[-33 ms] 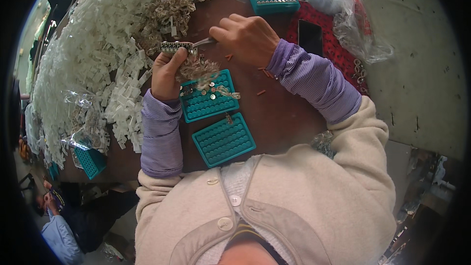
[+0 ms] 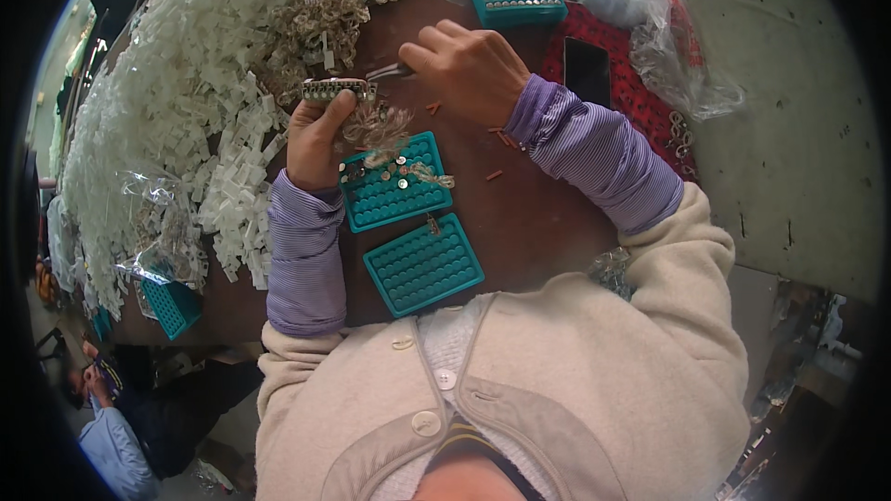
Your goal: The person uses tweezers to pick up small metallic components and places them into white plastic housings. They then insert wires into the housings and test the assembly with a red light indicator.
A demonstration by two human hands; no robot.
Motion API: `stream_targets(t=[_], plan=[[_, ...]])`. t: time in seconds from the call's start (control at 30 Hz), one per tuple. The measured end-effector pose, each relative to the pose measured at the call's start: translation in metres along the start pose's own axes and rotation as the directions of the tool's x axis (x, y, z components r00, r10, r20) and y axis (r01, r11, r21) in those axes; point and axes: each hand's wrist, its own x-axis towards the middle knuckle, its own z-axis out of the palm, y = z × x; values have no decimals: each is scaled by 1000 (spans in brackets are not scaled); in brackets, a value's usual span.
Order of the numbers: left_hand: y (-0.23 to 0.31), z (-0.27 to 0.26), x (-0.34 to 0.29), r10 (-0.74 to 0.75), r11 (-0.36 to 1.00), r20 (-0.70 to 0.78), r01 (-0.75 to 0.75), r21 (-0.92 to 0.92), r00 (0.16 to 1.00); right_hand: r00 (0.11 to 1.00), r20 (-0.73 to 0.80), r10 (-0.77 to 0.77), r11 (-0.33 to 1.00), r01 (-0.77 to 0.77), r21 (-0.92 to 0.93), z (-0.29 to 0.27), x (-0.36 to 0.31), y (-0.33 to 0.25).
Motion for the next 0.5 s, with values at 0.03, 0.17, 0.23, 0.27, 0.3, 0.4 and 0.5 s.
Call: stream_targets(t=[0.03, 0.17, 0.23, 0.27, 0.3, 0.4, 0.5], plan=[[0, 3, 0, 0, 1000, -36, 1, 27, 999, 999, -43, 27, 1000, -27, -6, 1, 1, 0], [0, 16, -5, 123, 984, -56, -115, 137, 991, 998, -52, -17, 997, 13, -82, 4, 2, -1], [2, 19, -8, 140, 978, -51, -130, 164, 989, 1000, -12, -9, 996, 8, -85, 6, 1, -2], [4, 19, -8, 134, 978, -65, -121, 169, 989, 1000, 4, 2, 996, -1, -92, 6, 1, -2], [5, 18, -8, 119, 981, -76, -105, 164, 990, 1000, 18, 6, 995, -5, -99, 6, 0, -2], [7, 12, -7, 102, 987, -62, -94, 128, 993, 999, 49, -20, 997, 23, -70, 4, -1, 0], [9, 8, -5, 24, 999, -32, -22, 37, 999, 999, 30, -41, 999, 41, 2, 2, -1, 1]])
